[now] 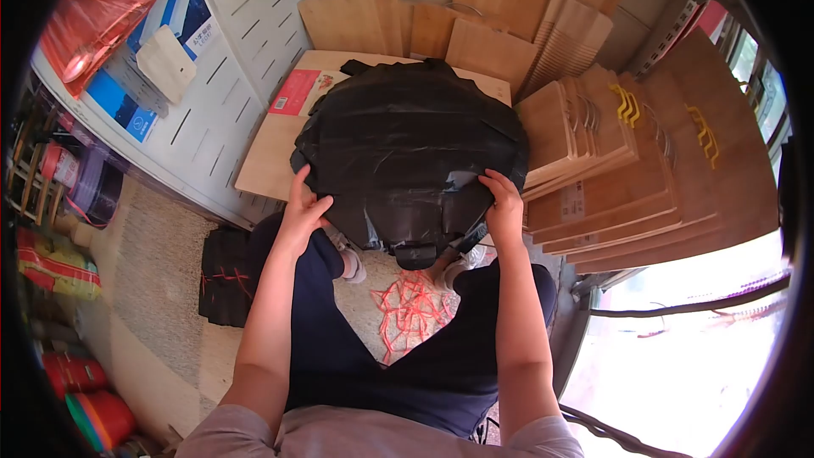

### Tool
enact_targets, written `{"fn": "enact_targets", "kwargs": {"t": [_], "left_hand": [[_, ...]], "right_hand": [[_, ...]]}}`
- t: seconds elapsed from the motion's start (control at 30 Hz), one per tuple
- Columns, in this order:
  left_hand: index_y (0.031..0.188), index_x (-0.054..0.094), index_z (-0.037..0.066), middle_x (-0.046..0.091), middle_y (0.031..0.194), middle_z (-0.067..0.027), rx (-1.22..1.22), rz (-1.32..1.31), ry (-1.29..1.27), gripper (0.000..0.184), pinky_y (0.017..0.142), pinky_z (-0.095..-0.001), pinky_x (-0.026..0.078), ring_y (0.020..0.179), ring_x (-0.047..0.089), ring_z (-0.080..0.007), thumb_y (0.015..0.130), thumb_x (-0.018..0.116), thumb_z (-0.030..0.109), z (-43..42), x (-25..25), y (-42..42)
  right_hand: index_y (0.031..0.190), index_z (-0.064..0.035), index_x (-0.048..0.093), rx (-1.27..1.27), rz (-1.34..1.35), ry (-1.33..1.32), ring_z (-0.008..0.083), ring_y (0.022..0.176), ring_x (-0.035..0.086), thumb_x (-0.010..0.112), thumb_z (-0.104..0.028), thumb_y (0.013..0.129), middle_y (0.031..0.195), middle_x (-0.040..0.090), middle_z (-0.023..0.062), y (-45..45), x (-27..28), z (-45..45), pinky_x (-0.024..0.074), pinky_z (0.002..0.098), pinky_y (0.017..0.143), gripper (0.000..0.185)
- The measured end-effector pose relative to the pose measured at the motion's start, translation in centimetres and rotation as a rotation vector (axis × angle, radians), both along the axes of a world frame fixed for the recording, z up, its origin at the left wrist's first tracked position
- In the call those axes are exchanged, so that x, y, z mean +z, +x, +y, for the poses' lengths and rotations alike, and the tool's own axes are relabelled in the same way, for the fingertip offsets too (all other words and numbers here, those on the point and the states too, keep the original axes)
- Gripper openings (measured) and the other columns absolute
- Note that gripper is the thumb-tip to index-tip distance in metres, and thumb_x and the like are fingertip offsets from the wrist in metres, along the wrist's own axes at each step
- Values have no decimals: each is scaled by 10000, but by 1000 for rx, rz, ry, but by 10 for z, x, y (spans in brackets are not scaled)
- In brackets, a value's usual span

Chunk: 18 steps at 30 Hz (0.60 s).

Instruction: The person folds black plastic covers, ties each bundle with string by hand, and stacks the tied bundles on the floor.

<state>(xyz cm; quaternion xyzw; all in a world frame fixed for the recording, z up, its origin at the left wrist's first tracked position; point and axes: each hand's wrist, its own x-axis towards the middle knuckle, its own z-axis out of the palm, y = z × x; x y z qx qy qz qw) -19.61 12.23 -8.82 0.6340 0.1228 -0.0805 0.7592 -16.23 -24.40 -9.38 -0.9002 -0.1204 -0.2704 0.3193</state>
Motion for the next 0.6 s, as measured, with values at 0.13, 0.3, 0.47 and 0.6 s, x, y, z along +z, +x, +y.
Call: {"fn": "enact_targets", "kwargs": {"t": [0.13,0.3,0.47,0.6], "left_hand": [[1364,358,212,572,883,-39,20,-190,108,534,660,-282,503,803,587,-111,904,600,90,-13,16,32],[1233,519,159,555,899,-18,-124,-119,233,292,698,-249,495,824,576,-93,946,536,110,-6,33,38],[1282,517,144,283,1415,-133,-332,-440,576,616,798,-326,525,937,583,-195,739,522,-146,-4,29,8],[1259,549,157,325,1377,-146,-290,-697,1162,644,893,-425,469,999,524,-329,664,640,-71,-9,25,6]], "right_hand": [[1175,-88,602,-31,69,-98,349,1094,535,541,127,618,1246,560,127,-16,15,-3,457,409,925,600],[1192,-142,590,3,58,-368,325,1247,413,641,31,601,1365,445,87,-36,20,2,319,512,1045,618],[1166,-128,605,75,19,-507,293,1279,403,662,-3,615,1323,481,85,-41,15,2,248,543,1096,568],[1171,-101,603,130,62,-452,250,1221,467,646,4,639,1262,523,81,-39,12,-1,288,520,1086,544]]}}
